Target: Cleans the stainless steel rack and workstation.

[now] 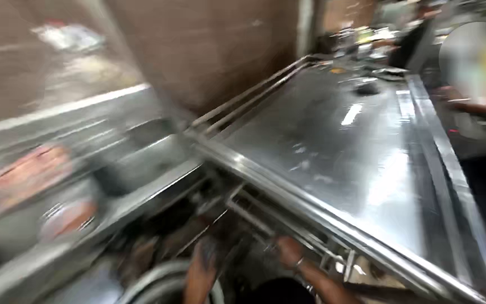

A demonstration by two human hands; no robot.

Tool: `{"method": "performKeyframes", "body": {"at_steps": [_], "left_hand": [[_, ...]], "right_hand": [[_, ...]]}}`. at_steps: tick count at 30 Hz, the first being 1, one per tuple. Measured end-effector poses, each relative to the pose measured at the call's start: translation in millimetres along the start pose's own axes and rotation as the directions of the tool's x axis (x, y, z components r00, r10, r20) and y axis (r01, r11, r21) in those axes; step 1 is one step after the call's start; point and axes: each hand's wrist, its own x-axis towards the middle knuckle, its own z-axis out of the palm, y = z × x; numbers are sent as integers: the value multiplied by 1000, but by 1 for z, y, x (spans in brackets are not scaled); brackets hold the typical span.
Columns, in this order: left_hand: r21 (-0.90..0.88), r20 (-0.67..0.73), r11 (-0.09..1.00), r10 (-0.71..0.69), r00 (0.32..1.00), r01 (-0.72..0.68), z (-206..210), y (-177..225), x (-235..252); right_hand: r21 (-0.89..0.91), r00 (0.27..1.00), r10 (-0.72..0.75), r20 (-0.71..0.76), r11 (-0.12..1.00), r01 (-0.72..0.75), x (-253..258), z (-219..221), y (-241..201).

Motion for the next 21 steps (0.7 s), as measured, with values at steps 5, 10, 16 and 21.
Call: {"method": "performKeyframes", "body": {"at_steps": [5, 10, 16, 21], "left_hand": [[20, 47, 950, -312, 949, 311, 9, 3, -9], [-52, 16, 907, -418, 908, 418, 15, -22, -56], [-205, -112, 801, -590, 800, 562, 21, -73, -125], [-272, -219, 745, -664, 715, 609, 8, -94, -158]], "right_hand": [[-86, 985, -122, -124, 990, 112, 19, 19, 35], [-142, 983, -155, -93, 980, 141, 22, 28, 58], [-270, 988, -154, -20, 952, 143, 39, 24, 45], [-331, 975, -192, 114, 918, 220, 62, 32, 12]]}}
